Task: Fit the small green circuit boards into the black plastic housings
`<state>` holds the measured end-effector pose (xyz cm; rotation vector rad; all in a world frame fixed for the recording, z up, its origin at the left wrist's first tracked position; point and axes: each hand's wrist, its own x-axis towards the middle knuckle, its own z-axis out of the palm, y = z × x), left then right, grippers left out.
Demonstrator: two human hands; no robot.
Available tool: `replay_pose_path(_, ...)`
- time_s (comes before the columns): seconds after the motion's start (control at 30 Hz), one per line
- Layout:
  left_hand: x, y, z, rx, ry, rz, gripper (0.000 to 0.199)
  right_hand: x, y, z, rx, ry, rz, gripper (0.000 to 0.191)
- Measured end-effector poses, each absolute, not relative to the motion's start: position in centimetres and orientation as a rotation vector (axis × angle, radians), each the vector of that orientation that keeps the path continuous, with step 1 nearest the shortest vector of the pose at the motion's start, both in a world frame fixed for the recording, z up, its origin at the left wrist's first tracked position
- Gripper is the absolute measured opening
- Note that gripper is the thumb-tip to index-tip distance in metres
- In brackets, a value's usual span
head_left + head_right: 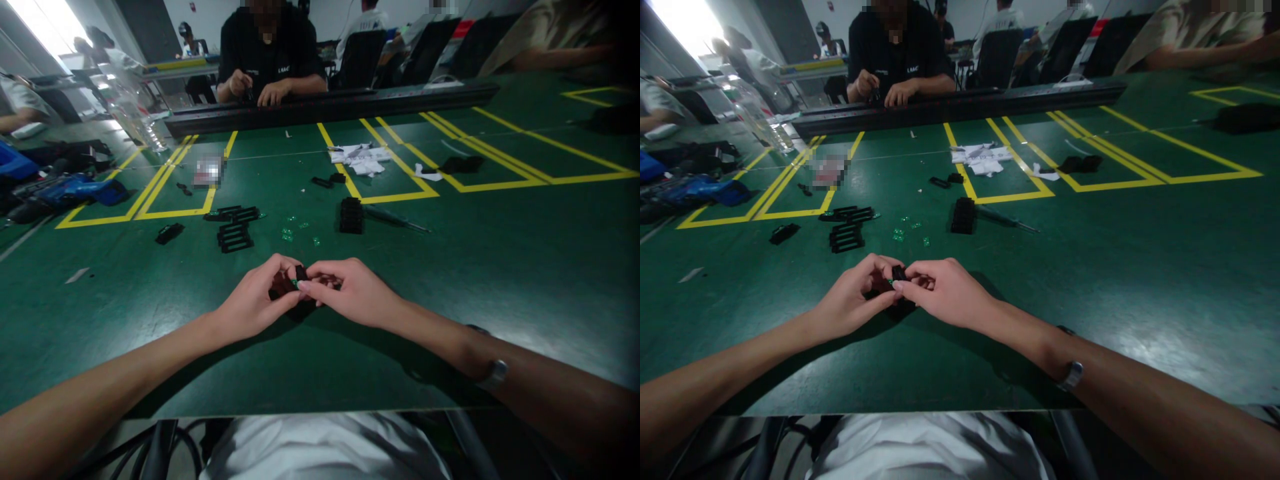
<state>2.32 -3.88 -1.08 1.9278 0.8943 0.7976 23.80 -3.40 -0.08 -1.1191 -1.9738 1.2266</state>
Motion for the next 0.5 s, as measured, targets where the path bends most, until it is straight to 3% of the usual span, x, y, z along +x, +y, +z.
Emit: replay_pose_path(0.5,2.15,-3.77,-0.87,1.658,0.730,0.840,0.016,23.80,-3.22,-0.20,-1.075,-1.850,1.401,0.021)
